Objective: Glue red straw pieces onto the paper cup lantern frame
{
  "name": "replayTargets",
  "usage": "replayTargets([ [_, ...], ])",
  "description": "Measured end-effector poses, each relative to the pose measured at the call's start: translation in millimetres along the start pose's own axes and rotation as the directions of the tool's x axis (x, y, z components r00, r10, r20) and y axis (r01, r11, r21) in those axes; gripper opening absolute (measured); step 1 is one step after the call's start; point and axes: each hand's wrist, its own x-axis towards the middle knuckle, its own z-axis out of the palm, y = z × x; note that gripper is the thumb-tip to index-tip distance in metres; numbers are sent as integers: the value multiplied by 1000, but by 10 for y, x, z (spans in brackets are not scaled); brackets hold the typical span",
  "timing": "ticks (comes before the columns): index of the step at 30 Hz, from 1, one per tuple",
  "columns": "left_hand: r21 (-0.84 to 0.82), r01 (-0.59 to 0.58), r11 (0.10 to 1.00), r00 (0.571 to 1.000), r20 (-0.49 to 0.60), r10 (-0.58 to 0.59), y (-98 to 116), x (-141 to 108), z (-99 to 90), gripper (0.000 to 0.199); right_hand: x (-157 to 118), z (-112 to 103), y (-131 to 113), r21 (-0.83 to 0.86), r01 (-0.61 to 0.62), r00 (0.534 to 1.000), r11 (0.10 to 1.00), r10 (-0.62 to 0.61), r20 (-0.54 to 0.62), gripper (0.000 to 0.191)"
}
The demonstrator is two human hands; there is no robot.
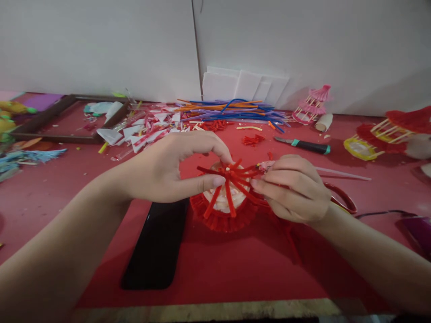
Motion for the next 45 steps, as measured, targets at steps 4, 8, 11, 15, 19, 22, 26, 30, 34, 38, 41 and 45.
replayTargets([
  [4,-19,-39,999,999,6,40,7,17,-3,16,0,4,-1,4,-3,1000,1000,3,7,15],
  [8,-18,-41,999,999,3,41,3,21,-2,18,-21,8,24,73,-28,1000,997,28,0,16],
  [11,-15,-25,1000,1000,-4,25,-7,18,1,18,14,-25,16,156,-72,997,985,70,16,23],
  [15,-14,16,1000,1000,-1,-16,-8,12,9,16,162,-89,-81,194,-248,969,949,244,47,17],
  [19,-36,34,999,999,2,-34,12,12,26,19,317,-121,-201,195,-439,897,877,419,139,12],
  [22,-53,32,998,999,-4,-32,31,15,47,20,367,-120,-242,222,-499,866,838,469,173,6],
  [26,-63,26,998,1000,-6,-27,42,19,68,20,380,-99,-256,238,-507,861,828,479,169,7],
  [30,-71,37,997,999,6,-37,41,26,66,19,392,-69,-268,228,-468,884,854,447,140,6],
  [34,-93,45,995,999,35,-42,34,24,59,19,403,-43,-284,210,-467,884,859,446,140,10],
  [38,-115,55,992,998,25,-53,13,8,65,22,410,-31,-300,225,-482,876,847,460,146,9],
  [41,-129,48,991,999,15,-46,4,-3,70,24,414,-26,-309,237,-499,867,834,474,154,8],
  [45,-121,37,992,999,18,-35,4,-8,64,23,410,-41,-304,242,-501,865,831,475,158,10],
])
